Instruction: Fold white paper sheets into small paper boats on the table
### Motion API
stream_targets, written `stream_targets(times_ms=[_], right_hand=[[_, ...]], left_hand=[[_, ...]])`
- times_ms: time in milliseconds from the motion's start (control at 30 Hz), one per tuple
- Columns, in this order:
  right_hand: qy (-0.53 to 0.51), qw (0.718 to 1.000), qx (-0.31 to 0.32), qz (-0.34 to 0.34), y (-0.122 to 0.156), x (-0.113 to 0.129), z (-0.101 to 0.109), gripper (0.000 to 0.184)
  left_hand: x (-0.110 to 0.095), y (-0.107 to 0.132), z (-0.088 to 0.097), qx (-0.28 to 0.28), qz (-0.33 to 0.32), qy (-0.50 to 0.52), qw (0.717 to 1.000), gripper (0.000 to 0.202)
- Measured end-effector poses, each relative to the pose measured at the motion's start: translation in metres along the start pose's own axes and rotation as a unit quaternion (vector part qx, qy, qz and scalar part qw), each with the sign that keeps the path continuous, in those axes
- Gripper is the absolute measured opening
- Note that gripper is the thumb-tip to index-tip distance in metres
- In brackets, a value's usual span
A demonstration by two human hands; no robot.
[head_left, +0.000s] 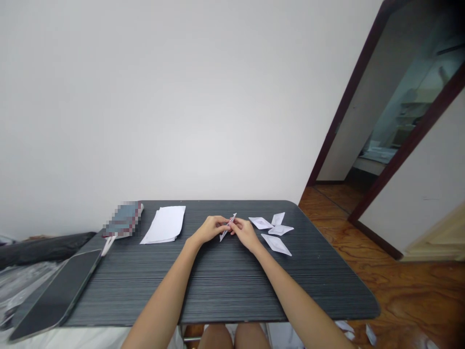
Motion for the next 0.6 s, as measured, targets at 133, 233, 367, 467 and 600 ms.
stream_targets(times_ms=[133,233,367,467,600], right_hand=[[0.133,0.989,-0.044,0.042,0.003,0.011,0.008,0.02],[0.205,0.975,-0.067,0.049,0.005,0.015,0.01,0.018],[0.251,0.961,-0.099,0.054,0.009,0.024,0.014,0.019],[0.209,0.971,-0.096,0.06,0.014,0.03,0.015,0.023],[0.11,0.991,-0.062,0.046,0.017,0.029,0.012,0.03]], left_hand=[[0.007,0.001,0.002,-0.009,0.02,0.008,1.0,0.035],[0.006,0.001,0.003,-0.027,0.024,-0.003,0.999,0.032],[-0.001,-0.001,0.005,-0.065,0.017,-0.048,0.997,0.028],[-0.009,-0.001,0.007,-0.102,0.004,-0.08,0.992,0.027],[-0.008,0.002,0.012,-0.153,0.015,-0.074,0.985,0.027]])
Point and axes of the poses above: each hand's wrist, its own y-axis away from the middle knuckle, its own z-axis out of the back of the hand, x = y × z, the point moved 9 cm from there along -y, towards the middle knuckle, and after that the axes turned 8 degrees about y, right-handed, at the moved point
